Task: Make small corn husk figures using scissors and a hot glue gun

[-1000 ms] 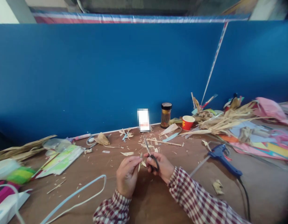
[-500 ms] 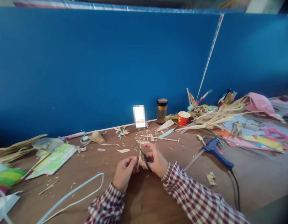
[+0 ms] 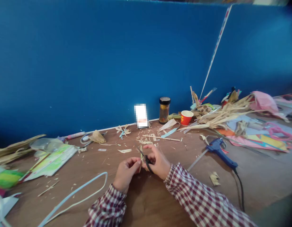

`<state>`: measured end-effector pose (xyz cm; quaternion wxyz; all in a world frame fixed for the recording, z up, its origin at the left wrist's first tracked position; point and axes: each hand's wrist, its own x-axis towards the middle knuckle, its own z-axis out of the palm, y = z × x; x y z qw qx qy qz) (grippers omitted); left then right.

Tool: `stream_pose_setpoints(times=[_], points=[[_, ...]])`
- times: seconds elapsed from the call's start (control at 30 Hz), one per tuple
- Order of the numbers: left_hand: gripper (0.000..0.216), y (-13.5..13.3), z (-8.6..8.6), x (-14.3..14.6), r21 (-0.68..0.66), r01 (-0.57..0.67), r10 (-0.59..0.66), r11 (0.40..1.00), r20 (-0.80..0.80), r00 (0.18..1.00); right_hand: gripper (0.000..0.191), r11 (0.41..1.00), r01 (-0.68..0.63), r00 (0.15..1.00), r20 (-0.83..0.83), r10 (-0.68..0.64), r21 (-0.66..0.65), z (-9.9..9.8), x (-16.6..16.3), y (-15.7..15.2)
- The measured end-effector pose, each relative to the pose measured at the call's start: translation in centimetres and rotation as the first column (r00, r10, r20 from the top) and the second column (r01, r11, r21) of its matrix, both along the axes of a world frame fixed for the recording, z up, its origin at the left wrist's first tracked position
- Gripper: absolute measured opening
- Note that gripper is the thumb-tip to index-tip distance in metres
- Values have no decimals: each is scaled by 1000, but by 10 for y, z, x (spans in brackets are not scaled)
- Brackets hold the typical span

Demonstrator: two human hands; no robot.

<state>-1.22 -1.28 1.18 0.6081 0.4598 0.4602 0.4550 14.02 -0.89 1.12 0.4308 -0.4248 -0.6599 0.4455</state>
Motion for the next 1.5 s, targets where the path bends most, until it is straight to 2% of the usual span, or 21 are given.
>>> stream_pose_setpoints(times=[0.07, 0.2, 0.33, 0.47, 0.8, 0.97, 1.23, 1.5], points=[[22, 1, 0, -1, -11, -27, 28, 1000, 52, 998, 45, 996, 37, 997, 65, -42, 75, 2, 0, -1], [23, 5, 0, -3, -44, -174, 180, 984, 218, 959, 36, 974, 72, 956, 265, -130, 216, 7, 3, -3], [24, 7, 3, -6, -47, -267, 269, 963, 294, 917, 32, 960, 4, 891, 435, -131, 281, 10, 6, -5], [24, 8, 6, -10, -38, -322, 319, 946, 292, 902, 30, 949, -44, 842, 522, -133, 312, 13, 10, -5], [19, 10, 3, -15, 3, -268, 256, 963, 282, 925, 30, 942, -78, 769, 621, -151, 326, 16, 16, -3], [18, 10, 4, -14, 5, -267, 254, 964, 288, 923, 29, 944, -84, 784, 606, -136, 320, 18, 15, -4], [23, 9, 6, -12, 4, -339, 322, 941, 301, 898, 30, 941, -30, 805, 566, -177, 336, 15, 14, -4], [23, 10, 7, -15, 10, -397, 379, 918, 276, 883, 32, 944, -99, 774, 620, -126, 316, 15, 17, -3]])
